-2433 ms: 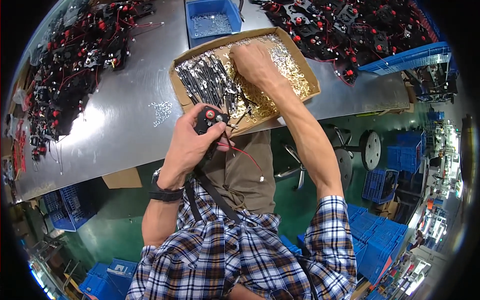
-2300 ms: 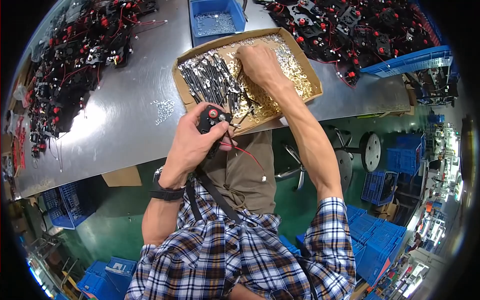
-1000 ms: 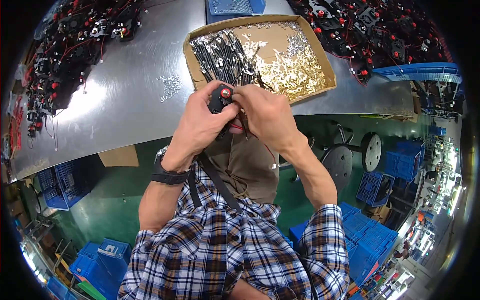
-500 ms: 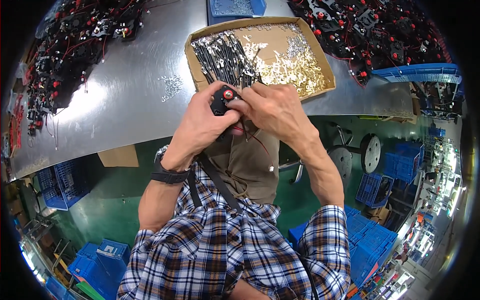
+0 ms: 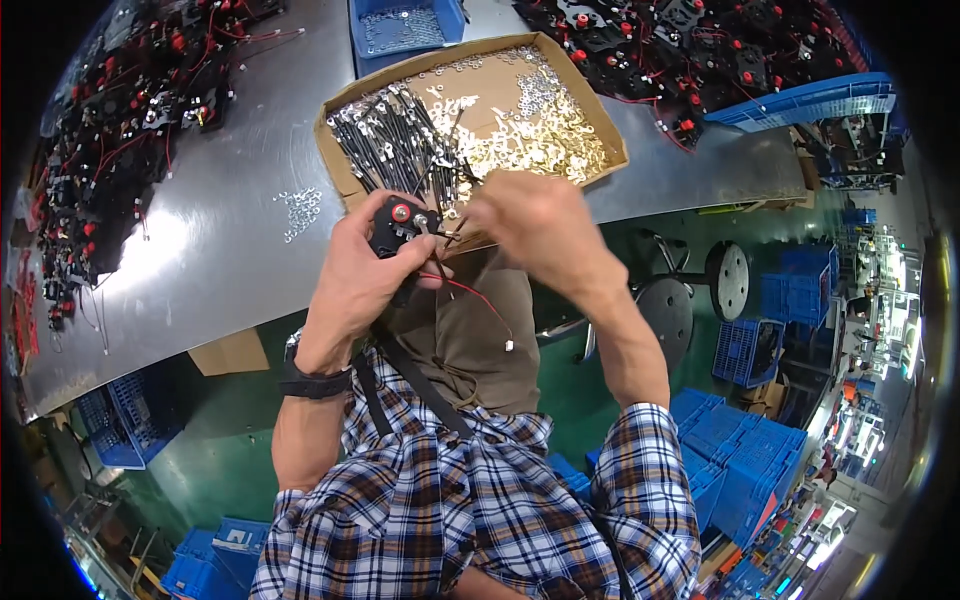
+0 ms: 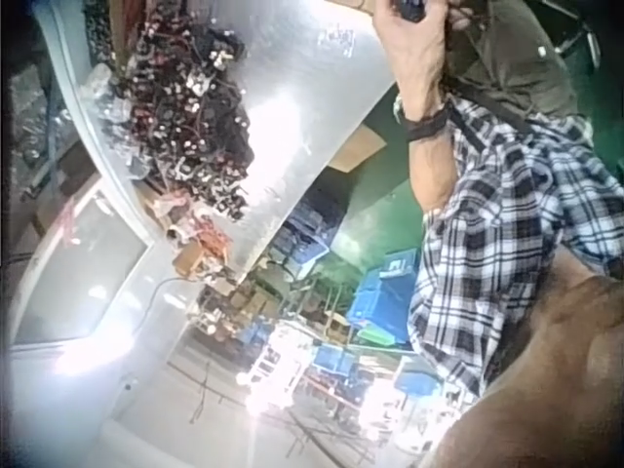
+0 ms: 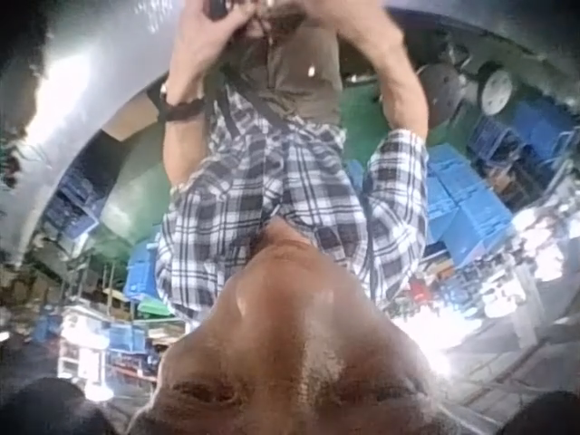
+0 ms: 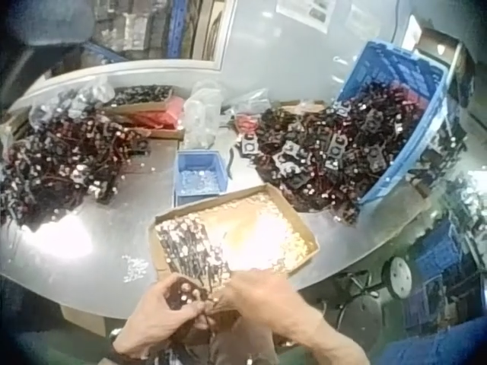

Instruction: Manually plugging wires into electronic housings and organizing them on a tray.

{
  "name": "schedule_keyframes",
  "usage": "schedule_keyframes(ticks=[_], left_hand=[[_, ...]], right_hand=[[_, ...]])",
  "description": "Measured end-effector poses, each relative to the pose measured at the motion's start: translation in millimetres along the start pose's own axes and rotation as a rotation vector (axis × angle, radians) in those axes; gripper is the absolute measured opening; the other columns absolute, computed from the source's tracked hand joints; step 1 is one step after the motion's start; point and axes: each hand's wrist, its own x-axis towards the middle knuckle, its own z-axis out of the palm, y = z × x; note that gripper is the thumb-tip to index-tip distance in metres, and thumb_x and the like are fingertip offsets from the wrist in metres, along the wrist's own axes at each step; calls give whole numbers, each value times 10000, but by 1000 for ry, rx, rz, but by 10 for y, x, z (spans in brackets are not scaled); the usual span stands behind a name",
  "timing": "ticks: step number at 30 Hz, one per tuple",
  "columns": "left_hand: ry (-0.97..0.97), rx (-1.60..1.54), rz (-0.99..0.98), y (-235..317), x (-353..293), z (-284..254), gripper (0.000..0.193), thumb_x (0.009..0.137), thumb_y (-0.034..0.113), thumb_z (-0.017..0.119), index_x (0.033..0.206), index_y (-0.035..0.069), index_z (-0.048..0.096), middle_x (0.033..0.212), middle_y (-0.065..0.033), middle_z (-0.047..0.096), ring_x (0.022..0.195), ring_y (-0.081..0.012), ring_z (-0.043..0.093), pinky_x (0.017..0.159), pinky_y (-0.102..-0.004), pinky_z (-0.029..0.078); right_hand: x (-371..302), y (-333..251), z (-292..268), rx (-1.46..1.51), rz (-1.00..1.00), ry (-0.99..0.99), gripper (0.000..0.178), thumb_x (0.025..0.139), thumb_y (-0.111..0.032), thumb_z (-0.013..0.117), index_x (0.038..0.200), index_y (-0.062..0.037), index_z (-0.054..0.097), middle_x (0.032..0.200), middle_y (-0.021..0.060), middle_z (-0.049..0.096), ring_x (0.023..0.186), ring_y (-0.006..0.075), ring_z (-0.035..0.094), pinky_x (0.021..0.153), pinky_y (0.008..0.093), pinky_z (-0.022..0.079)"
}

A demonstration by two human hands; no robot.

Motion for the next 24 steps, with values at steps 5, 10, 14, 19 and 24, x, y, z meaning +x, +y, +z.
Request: schedule_keyframes(ticks=[5, 10, 14, 19, 24], left_hand=[[-8, 3, -3, 23, 2, 49, 213, 929, 28, 666, 1121, -17, 587, 881, -95, 716, 755, -143, 711, 677, -275, 621], [11, 38, 1, 4, 3, 8, 215, 928, 29, 665, 1118, -27, 582, 883, -99, 721, 741, -154, 716, 679, -277, 622], [8, 29, -5, 14, 2, 22, 227, 929, 28, 661, 1131, -27, 574, 878, -96, 718, 742, -154, 715, 679, -281, 626], [-3, -6, -7, 18, 8, 10, 228, 933, 24, 654, 1139, -24, 570, 878, -95, 712, 765, -150, 714, 681, -285, 631], [46, 48, 42, -23, -16, 21, 244, 924, 22, 657, 1151, -17, 573, 889, -88, 710, 767, -138, 708, 686, -288, 630]], right_hand=[[128, 743, -107, -244, 250, 22, 137, 925, -103, 645, 1038, -29, 667, 825, 228, 689, 799, 432, 673, 680, 519, 516], [283, 812, 3, -366, 238, -195, 159, 957, -161, 607, 1024, -23, 651, 809, 236, 690, 803, 447, 670, 706, 548, 516], [262, 844, 63, -434, 232, -177, 137, 957, -148, 591, 958, -13, 614, 776, 237, 677, 787, 443, 674, 698, 555, 510], [299, 817, 11, -387, 235, -173, 142, 931, -153, 615, 959, -16, 638, 759, 226, 675, 764, 428, 679, 676, 536, 514], [281, 231, -29, 375, 376, -50, 174, 946, -167, 659, 966, 0, 703, 670, 43, 613, 611, 108, 539, 559, 302, 427]])
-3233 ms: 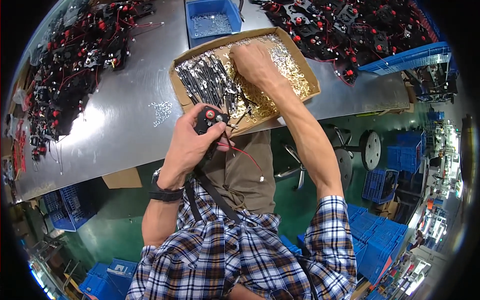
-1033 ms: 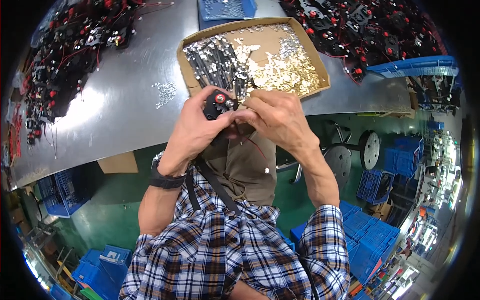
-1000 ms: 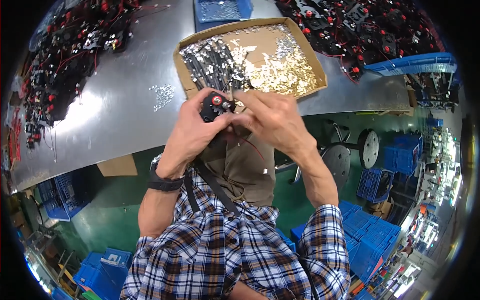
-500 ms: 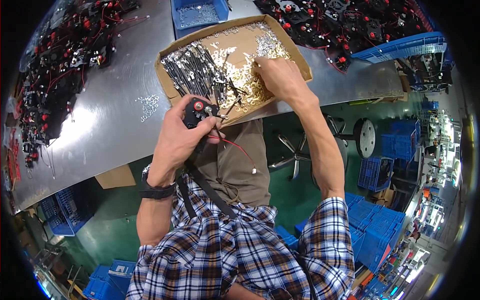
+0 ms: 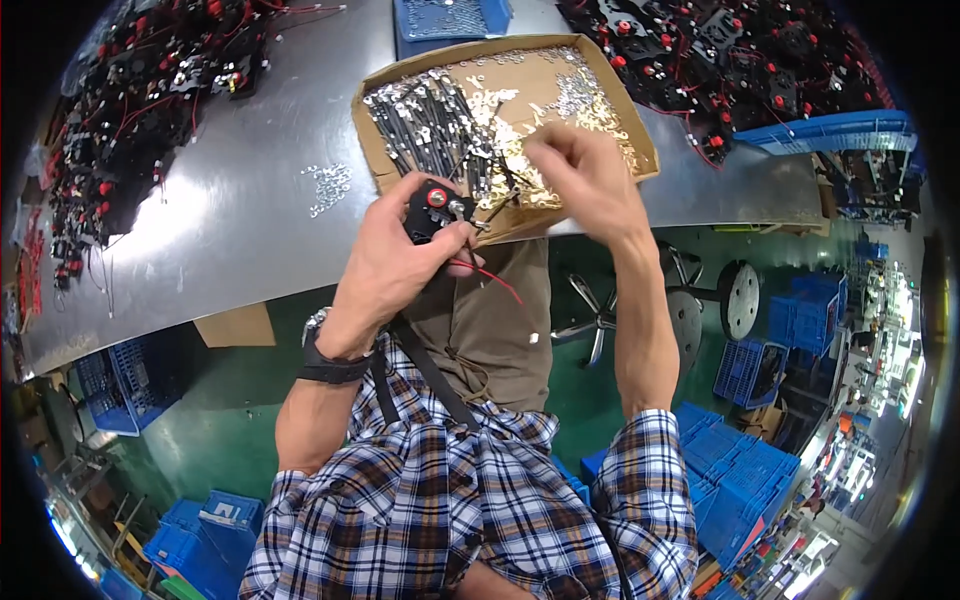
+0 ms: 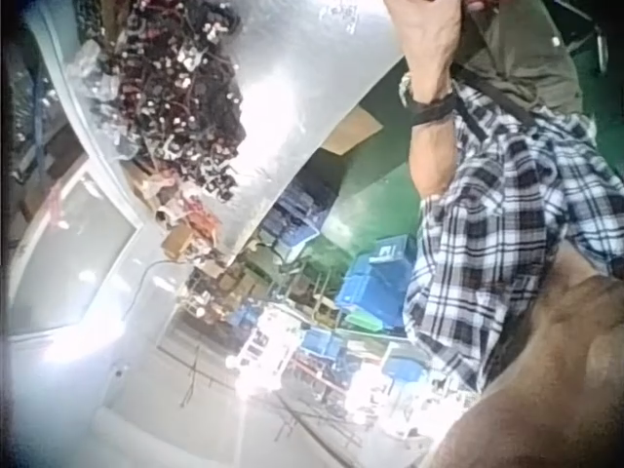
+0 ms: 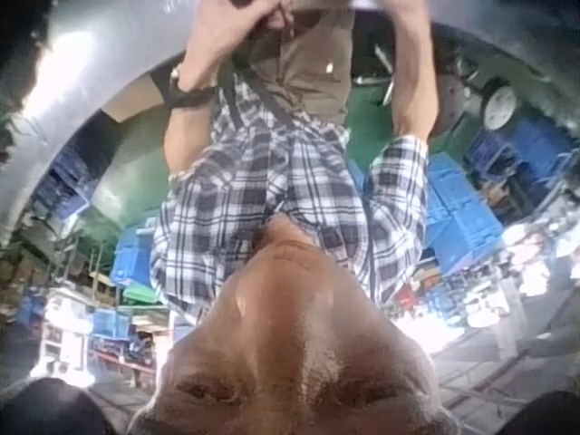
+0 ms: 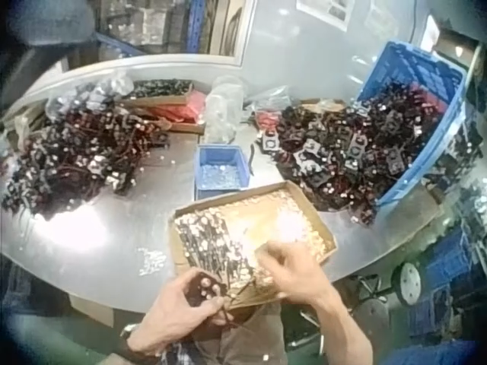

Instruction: Manually plugging wires into electronic housings and organizing them on a tray.

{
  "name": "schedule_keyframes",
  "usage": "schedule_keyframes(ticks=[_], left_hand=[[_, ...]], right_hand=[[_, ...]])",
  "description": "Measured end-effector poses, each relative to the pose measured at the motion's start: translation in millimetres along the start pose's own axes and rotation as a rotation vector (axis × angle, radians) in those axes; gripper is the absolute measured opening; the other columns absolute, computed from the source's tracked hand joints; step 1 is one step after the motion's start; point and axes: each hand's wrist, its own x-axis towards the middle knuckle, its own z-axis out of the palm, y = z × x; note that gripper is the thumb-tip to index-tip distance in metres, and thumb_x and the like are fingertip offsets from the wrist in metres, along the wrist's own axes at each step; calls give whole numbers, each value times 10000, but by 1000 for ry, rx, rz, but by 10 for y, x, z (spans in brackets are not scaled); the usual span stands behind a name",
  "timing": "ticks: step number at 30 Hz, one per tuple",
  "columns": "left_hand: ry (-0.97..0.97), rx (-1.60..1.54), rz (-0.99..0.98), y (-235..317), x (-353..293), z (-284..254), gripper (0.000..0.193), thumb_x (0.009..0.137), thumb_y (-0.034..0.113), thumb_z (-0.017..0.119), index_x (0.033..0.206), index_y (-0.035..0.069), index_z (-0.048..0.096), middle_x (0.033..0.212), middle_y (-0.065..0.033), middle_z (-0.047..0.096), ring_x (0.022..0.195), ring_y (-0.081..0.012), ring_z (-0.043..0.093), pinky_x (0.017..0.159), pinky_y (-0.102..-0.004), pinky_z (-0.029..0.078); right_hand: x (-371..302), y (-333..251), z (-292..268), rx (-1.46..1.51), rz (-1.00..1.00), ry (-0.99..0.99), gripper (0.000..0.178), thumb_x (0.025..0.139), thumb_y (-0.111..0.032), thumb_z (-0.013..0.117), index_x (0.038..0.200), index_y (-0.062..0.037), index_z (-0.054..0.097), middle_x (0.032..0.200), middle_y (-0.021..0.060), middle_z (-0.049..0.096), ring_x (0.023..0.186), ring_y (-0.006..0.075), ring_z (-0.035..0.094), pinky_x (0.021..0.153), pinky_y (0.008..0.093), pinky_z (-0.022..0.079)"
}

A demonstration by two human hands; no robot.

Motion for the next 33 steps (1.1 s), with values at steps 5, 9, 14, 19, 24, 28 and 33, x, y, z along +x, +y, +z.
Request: schedule_keyframes(ticks=[5, 9, 14, 19, 24, 28, 33], left_hand=[[176, 316, 399, -87, -68, 134, 312, 899, 36, 673, 1196, 8, 582, 898, -87, 697, 825, -148, 695, 743, -290, 550], [247, 351, 428, -90, -168, 212, 338, 895, 12, 641, 1226, 22, 574, 903, -125, 690, 841, -179, 700, 754, -320, 547], [292, 412, 449, -123, -234, 269, 389, 895, -12, 611, 1277, 32, 553, 902, -153, 683, 836, -227, 715, 741, -345, 552], [262, 390, 490, -210, -233, 235, 439, 894, -22, 602, 1324, 32, 533, 954, -148, 685, 849, -240, 720, 735, -349, 555], [61, -167, 175, -104, -280, 161, 421, 945, -24, 532, 1364, 0, 496, 1052, -135, 665, 876, -227, 720, 762, -335, 608], [-35, -172, 134, -16, -232, 111, 348, 1044, 135, 508, 1366, 3, 494, 1029, -146, 661, 860, -219, 722, 742, -336, 628], [-39, -103, 108, -75, -105, 117, 328, 1059, 142, 494, 1354, -2, 506, 998, -139, 666, 816, -212, 724, 715, -333, 631]], right_hand=[[-313, -576, 306, 354, 252, -198, 202, 965, -142, 661, 942, 56, 694, 744, 12, 666, 670, 37, 573, 569, 221, 440], [-360, -670, 390, 290, 243, -116, 230, 959, -150, 671, 927, 76, 698, 731, 31, 687, 674, 45, 598, 578, 223, 461], [-470, -697, 477, 382, 343, -21, 240, 962, -166, 684, 909, 66, 718, 705, 11, 671, 658, 39, 578, 579, 214, 454], [-551, -639, 527, 591, 454, -41, 237, 968, -191, 698, 913, 35, 742, 696, -18, 651, 606, 26, 527, 551, 201, 411], [-521, -470, 241, 447, 322, 43, 249, 966, -191, 692, 926, 50, 740, 690, -4, 639, 621, 32, 530, 548, 229, 416], [-63, 150, -245, -280, 39, 293, 232, 946, -143, 644, 1047, 51, 721, 766, 161, 696, 709, 236, 678, 661, 368, 511], [500, 728, -330, -488, -67, 221, 246, 938, -119, 604, 1119, -9, 731, 969, 249, 709, 906, 419, 689, 804, 463, 533]])
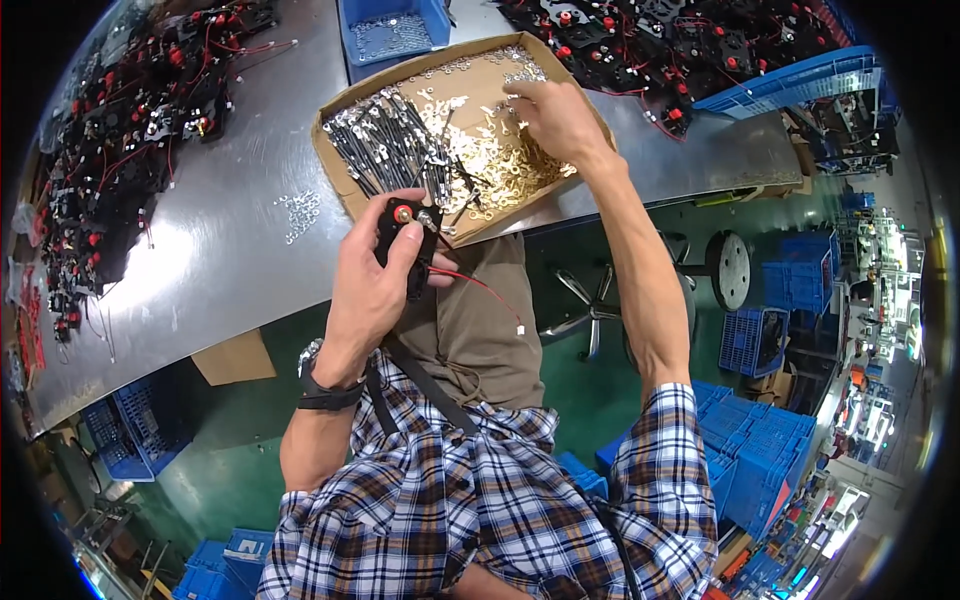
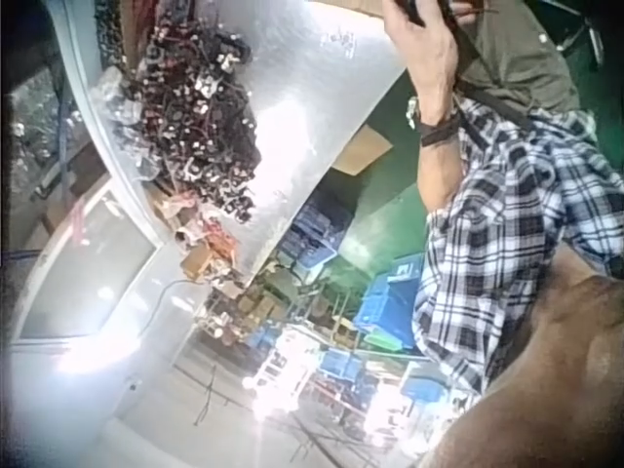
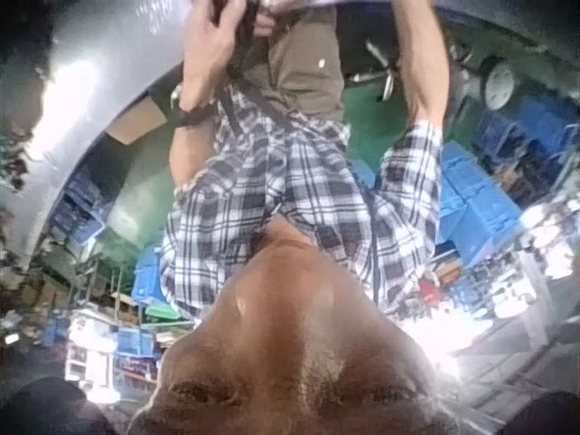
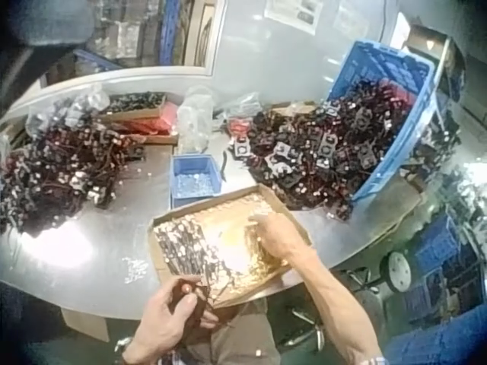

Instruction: Manually plugging wires into electronic housings and organizing them on a tray.

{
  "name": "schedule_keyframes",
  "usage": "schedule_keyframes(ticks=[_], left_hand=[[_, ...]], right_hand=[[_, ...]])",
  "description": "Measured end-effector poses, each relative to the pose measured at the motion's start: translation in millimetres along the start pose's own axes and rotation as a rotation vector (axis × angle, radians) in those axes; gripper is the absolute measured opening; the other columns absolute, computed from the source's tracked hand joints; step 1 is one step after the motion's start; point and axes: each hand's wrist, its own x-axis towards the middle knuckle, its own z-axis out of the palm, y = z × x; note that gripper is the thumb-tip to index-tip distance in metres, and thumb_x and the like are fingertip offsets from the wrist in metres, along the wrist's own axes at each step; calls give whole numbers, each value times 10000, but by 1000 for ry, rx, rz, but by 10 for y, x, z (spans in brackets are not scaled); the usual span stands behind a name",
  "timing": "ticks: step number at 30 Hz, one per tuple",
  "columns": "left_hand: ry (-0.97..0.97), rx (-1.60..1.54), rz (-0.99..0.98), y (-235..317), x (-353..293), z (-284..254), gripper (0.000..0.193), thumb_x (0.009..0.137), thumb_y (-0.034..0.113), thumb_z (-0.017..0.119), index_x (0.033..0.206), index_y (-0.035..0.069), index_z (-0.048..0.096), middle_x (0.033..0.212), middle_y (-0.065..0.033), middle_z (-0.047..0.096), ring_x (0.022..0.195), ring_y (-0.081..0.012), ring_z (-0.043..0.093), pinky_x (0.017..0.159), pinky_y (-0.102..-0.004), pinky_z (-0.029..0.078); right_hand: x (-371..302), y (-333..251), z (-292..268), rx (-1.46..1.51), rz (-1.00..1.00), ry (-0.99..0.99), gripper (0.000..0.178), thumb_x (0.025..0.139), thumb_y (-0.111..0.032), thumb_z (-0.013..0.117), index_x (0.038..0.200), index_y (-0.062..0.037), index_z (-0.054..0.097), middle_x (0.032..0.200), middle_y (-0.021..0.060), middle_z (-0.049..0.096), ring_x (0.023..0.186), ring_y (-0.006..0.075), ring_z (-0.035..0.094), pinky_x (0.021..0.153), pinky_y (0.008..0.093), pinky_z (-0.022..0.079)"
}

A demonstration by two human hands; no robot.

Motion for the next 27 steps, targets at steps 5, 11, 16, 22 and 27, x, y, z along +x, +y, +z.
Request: schedule_keyframes(ticks=[5, 11, 16, 22, 27], left_hand=[[-14, -24, -49, -2, -3, -35, 319, 1058, 135, 489, 1345, -3, 513, 978, -137, 669, 810, -214, 724, 710, -332, 634], [-8, 5, -73, 25, 30, -19, 301, 1056, 111, 478, 1337, 11, 519, 953, -125, 668, 799, -202, 719, 707, -330, 638], [-8, -15, -64, -17, 49, -36, 324, 1048, 160, 518, 1336, 13, 532, 974, -147, 690, 796, -213, 722, 710, -335, 629], [53, 233, 104, -86, 16, -79, 256, 1016, 91, 543, 1254, -1, 573, 966, -65, 662, 868, -96, 634, 767, -264, 548], [46, 267, 116, -65, 45, -67, 282, 1010, 139, 589, 1250, -9, 582, 1045, -38, 665, 950, -95, 619, 843, -265, 525]], right_hand=[[59, -28, 73, -192, -95, -166, 219, 959, -134, 592, 1082, -14, 726, 916, 242, 707, 886, 437, 673, 800, 496, 527], [159, 14, 138, -277, -95, -189, 213, 950, -179, 596, 1001, -3, 705, 866, 236, 698, 854, 431, 672, 760, 501, 526], [105, -83, 31, 105, -97, -98, 215, 941, -156, 611, 984, 44, 674, 793, 188, 700, 697, 278, 676, 668, 388, 520], [-568, -1179, -209, 692, -142, -421, 168, 996, -138, 624, 1007, 25, 658, 713, 0, 582, 634, 54, 496, 540, 255, 419], [-585, -1246, -143, 598, -138, -428, 193, 992, -153, 635, 1014, 38, 659, 703, 54, 613, 628, 75, 532, 538, 286, 440]])
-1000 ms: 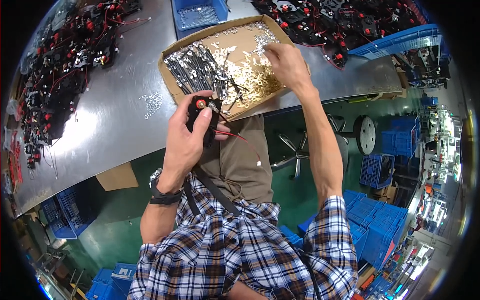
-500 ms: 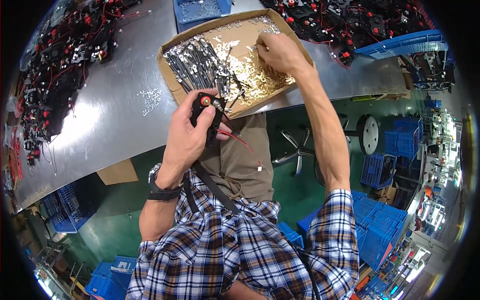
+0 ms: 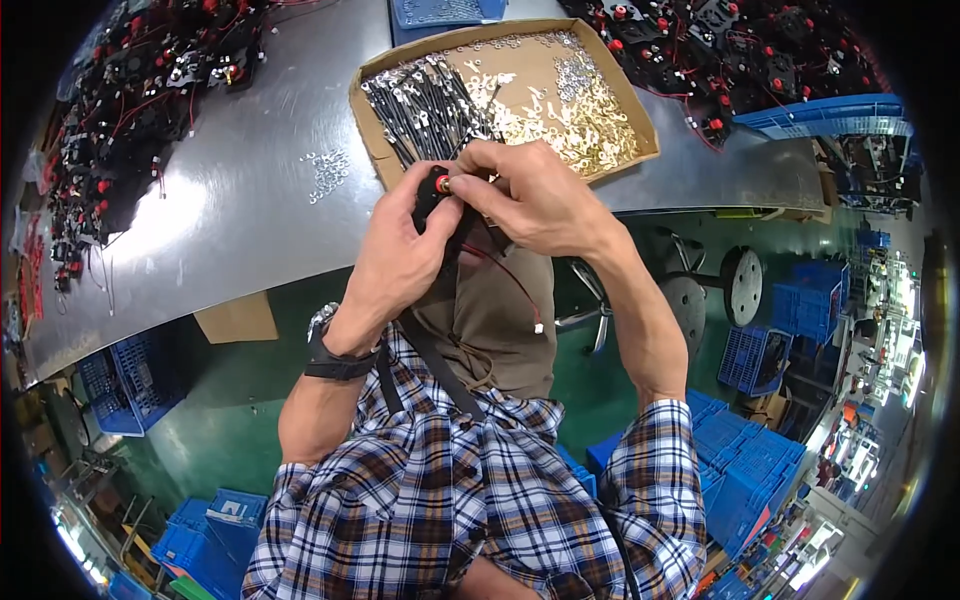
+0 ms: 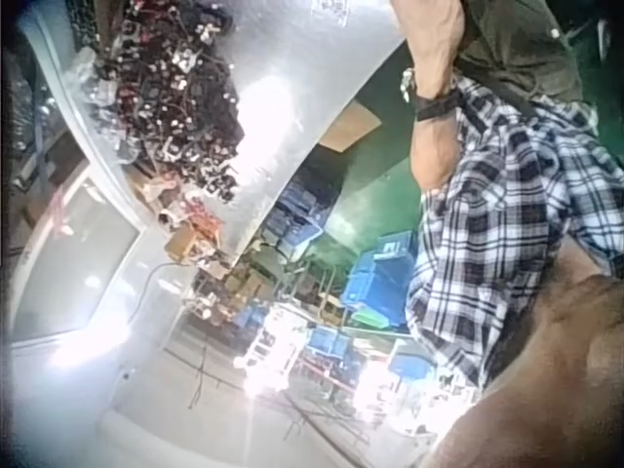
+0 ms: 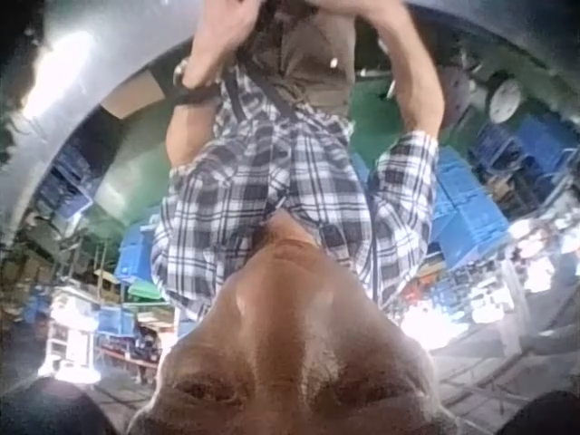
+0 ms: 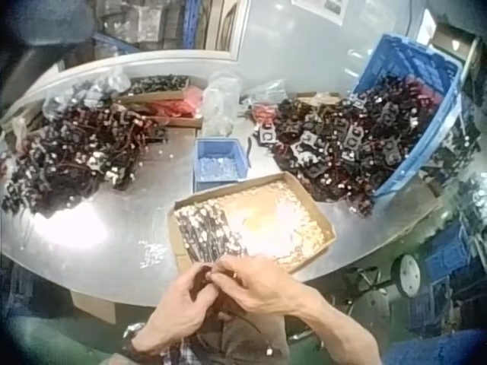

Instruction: Manually plugging wires into electronic housings and organizing them on a tray.

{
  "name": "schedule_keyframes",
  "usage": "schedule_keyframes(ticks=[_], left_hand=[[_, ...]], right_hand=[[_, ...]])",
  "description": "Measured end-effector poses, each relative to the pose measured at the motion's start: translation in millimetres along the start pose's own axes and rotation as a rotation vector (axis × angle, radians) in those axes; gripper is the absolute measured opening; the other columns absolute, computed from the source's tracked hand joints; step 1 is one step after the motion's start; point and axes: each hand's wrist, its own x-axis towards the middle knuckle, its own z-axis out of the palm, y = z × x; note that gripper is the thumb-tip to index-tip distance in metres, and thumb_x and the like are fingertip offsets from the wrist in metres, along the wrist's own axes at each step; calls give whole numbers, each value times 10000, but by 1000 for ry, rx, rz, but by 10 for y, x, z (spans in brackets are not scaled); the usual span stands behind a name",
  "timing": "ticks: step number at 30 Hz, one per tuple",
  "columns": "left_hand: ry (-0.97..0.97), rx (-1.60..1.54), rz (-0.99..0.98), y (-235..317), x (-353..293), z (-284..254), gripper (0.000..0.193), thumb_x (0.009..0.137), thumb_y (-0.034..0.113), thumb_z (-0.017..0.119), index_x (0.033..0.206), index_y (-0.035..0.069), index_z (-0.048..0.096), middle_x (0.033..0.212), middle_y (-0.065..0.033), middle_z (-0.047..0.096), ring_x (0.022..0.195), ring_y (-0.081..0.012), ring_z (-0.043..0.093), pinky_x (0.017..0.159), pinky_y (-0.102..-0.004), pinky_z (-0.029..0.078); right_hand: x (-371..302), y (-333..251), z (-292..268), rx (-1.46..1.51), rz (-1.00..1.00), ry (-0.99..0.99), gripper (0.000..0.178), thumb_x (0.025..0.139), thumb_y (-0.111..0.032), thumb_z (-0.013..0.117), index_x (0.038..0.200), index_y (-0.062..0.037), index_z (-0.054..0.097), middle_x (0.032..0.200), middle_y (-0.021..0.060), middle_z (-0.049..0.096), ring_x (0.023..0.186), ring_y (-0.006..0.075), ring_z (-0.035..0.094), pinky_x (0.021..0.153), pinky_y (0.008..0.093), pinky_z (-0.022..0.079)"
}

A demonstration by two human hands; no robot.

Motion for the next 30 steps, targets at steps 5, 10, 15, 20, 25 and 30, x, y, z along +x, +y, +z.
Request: schedule_keyframes(ticks=[5, 10, 15, 20, 25, 30], left_hand=[[26, -29, -51, 16, -10, 24, 249, 995, 103, 556, 1213, -15, 574, 970, -83, 688, 865, -121, 631, 783, -300, 532], [30, -63, -21, -91, 20, 2, 252, 995, 122, 555, 1206, -16, 571, 934, -104, 684, 840, -122, 628, 752, -305, 526], [44, 11, 26, -55, 47, 8, 256, 989, 124, 557, 1199, -21, 573, 916, -107, 683, 820, -120, 625, 735, -307, 519], [60, 94, 110, -25, -14, -18, 283, 975, 107, 537, 1229, -14, 572, 1019, -190, 687, 952, -246, 664, 858, -358, 523], [59, 136, 77, -16, -23, 42, 294, 942, 113, 579, 1209, -10, 560, 992, -214, 669, 926, -278, 676, 816, -376, 522], [55, 118, 100, -115, -13, -11, 316, 921, 102, 588, 1214, -10, 555, 964, -195, 674, 898, -276, 684, 807, -381, 529]], right_hand=[[30, -8, 20, 2, 29, -15, 216, 991, -156, 631, 1007, 58, 660, 714, 95, 642, 625, 102, 562, 564, 315, 483], [43, -72, 102, -15, 133, 49, 216, 978, -139, 633, 980, 72, 680, 726, 125, 664, 625, 131, 600, 577, 319, 502], [-65, -28, 243, -264, -124, 228, 164, 936, -78, 646, 1039, 40, 695, 840, 148, 724, 665, 262, 697, 578, 353, 527], [-96, -85, 231, -579, -380, 206, 186, 905, -49, 653, 1089, -21, 641, 897, 129, 712, 706, 298, 703, 576, 383, 549], [-81, 11, 203, -783, -376, 161, 155, 853, -108, 655, 986, -32, 627, 805, 95, 662, 638, 264, 692, 512, 383, 514], [-23, -30, 285, -703, -418, 268, 157, 908, -161, 707, 926, -45, 603, 746, 88, 641, 590, 255, 655, 519, 365, 502]])
